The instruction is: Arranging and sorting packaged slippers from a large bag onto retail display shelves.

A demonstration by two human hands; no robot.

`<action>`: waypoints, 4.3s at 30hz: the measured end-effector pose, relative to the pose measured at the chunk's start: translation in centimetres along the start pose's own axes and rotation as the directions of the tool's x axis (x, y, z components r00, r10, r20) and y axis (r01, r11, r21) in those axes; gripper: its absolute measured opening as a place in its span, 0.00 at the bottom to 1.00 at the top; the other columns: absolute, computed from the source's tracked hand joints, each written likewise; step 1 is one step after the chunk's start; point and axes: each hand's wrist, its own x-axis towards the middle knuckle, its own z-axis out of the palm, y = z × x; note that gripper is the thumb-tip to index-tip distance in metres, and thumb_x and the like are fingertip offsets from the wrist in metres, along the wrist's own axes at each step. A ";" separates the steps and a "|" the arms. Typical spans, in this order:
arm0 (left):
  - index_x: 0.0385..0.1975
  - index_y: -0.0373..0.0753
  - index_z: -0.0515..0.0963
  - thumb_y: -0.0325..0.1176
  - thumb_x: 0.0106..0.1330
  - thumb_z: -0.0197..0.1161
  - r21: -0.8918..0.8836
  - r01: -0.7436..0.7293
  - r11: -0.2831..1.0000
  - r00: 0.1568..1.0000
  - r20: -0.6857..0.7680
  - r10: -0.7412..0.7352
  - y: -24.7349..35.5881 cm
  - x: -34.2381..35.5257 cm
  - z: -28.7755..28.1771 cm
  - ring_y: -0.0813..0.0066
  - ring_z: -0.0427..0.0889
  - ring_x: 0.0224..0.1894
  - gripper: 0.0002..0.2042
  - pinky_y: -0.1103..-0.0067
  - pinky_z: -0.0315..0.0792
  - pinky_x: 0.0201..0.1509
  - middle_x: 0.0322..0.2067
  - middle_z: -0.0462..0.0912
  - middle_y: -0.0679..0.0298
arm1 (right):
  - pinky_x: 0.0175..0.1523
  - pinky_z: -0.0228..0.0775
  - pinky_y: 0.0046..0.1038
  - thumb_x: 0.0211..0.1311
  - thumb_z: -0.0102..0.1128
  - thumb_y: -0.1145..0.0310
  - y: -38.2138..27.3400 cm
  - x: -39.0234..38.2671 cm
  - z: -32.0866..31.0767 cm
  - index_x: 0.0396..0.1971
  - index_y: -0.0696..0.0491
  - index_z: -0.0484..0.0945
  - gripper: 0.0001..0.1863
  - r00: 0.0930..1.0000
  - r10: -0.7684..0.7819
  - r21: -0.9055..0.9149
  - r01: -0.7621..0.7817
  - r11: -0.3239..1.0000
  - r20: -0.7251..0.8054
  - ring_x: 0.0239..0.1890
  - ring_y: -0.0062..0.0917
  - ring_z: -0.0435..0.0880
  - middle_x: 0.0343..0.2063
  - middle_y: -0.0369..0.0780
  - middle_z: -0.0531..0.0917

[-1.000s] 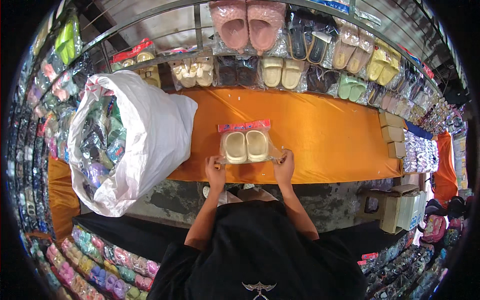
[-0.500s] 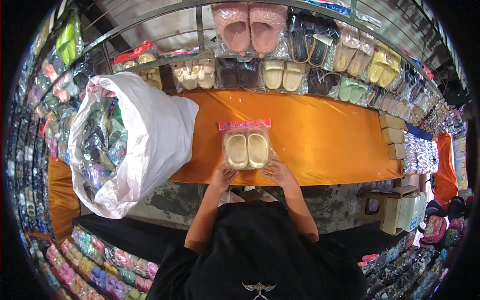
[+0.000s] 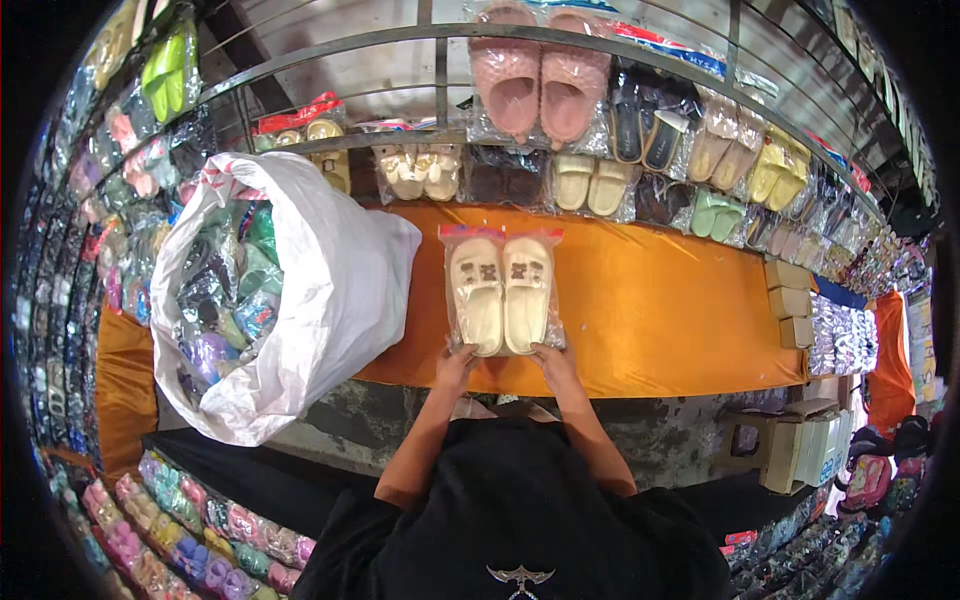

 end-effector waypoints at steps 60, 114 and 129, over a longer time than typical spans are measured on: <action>0.49 0.31 0.73 0.22 0.55 0.59 0.755 -0.631 0.176 0.316 0.043 0.948 34.1 14.4 15.3 0.46 0.72 0.54 0.19 0.61 0.65 0.62 0.50 0.73 0.47 | 0.60 0.63 0.48 0.54 0.63 0.73 -13.1 11.1 37.7 0.63 0.60 0.59 0.36 0.647 -0.624 -0.834 0.552 -0.013 0.439 0.56 0.59 0.69 0.62 0.61 0.55; 0.36 0.31 0.80 0.36 0.69 0.60 0.606 -0.679 0.415 0.310 -0.275 0.910 39.8 -23.4 -32.3 0.80 0.78 0.36 0.12 0.80 0.71 0.43 0.30 0.82 0.65 | 0.33 0.74 0.23 0.61 0.65 0.61 13.9 -14.1 56.4 0.46 0.63 0.79 0.21 0.574 0.120 -0.516 0.602 0.609 0.810 0.29 0.20 0.82 0.34 0.42 0.84; 0.43 0.17 0.76 0.56 0.52 0.63 0.757 0.058 0.651 0.871 -0.357 0.338 49.3 -9.7 -40.0 0.56 0.82 0.43 0.38 0.67 0.73 0.45 0.41 0.81 0.44 | 0.63 0.65 0.35 0.42 0.76 0.57 23.5 -2.6 65.0 0.60 0.68 0.61 0.49 0.924 -0.180 -0.853 0.381 0.357 0.338 0.60 0.47 0.72 0.58 0.62 0.69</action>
